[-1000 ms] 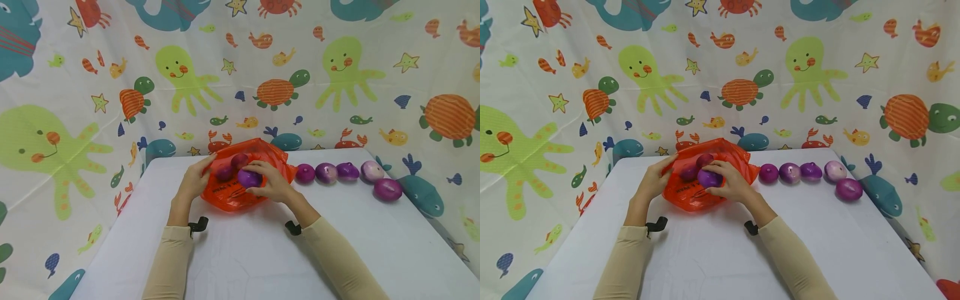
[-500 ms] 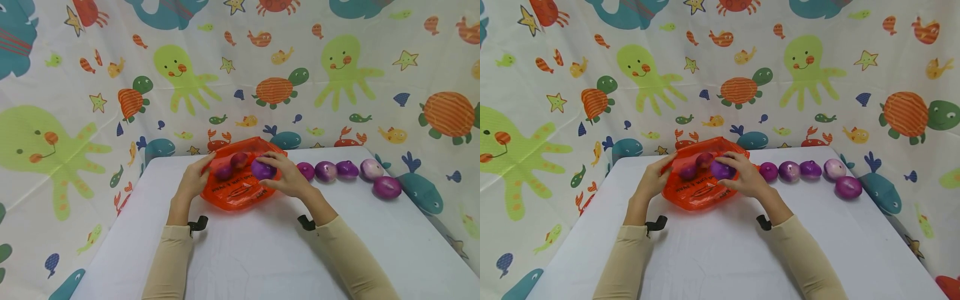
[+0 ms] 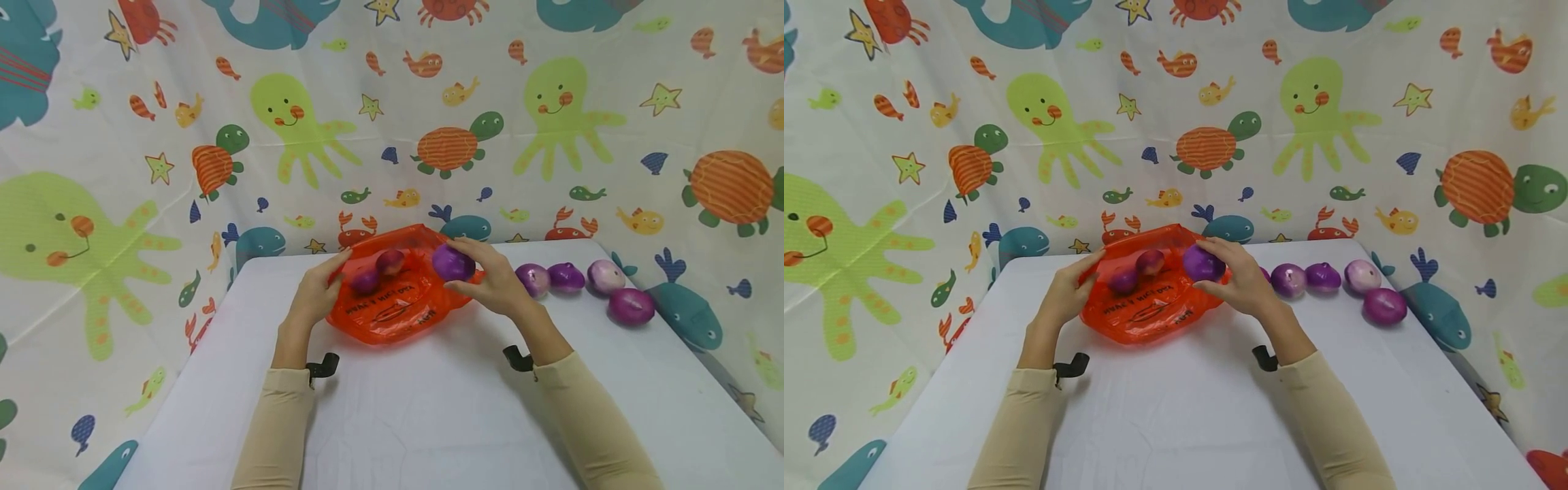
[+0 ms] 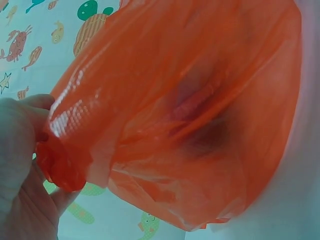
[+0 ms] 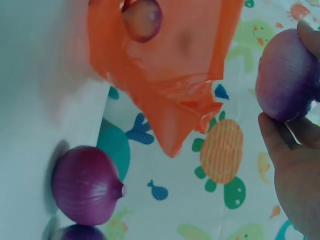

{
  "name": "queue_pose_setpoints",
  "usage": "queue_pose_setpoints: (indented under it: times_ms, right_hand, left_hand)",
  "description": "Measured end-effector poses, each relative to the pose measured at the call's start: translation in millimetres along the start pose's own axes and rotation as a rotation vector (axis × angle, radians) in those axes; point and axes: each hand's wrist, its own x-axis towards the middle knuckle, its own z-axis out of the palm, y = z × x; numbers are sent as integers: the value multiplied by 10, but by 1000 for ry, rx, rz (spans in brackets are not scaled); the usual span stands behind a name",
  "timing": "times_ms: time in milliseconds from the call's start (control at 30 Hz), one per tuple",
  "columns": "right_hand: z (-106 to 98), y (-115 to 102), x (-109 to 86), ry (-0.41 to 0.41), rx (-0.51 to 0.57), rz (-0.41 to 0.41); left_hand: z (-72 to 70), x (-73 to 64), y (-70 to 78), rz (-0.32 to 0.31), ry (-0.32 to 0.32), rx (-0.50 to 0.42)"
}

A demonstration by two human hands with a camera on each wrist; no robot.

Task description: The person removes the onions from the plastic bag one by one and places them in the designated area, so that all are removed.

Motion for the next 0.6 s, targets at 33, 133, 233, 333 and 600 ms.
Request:
queue_pose_setpoints:
  times_ms: [33,133,233,333,600]
  right_hand:
    - [-12,12,-9,5,-7,-3]
    - [-55,53,-28,31,-25,-16]
    - [-114,84,-35,69,-45,-26]
    - [-185,108,-55,96,-58,-7]
    - [-331,191,-152,123,-33,75]
  left_hand:
    - [2,-1,-1,-1,0,1]
    - [5,-6,-2,-3,0,0]
    - [5,-7,-4,-3,3,1]
    - [6,-3,-7,4,7,-4]
    - [1,4,-1,-3,-1,-7]
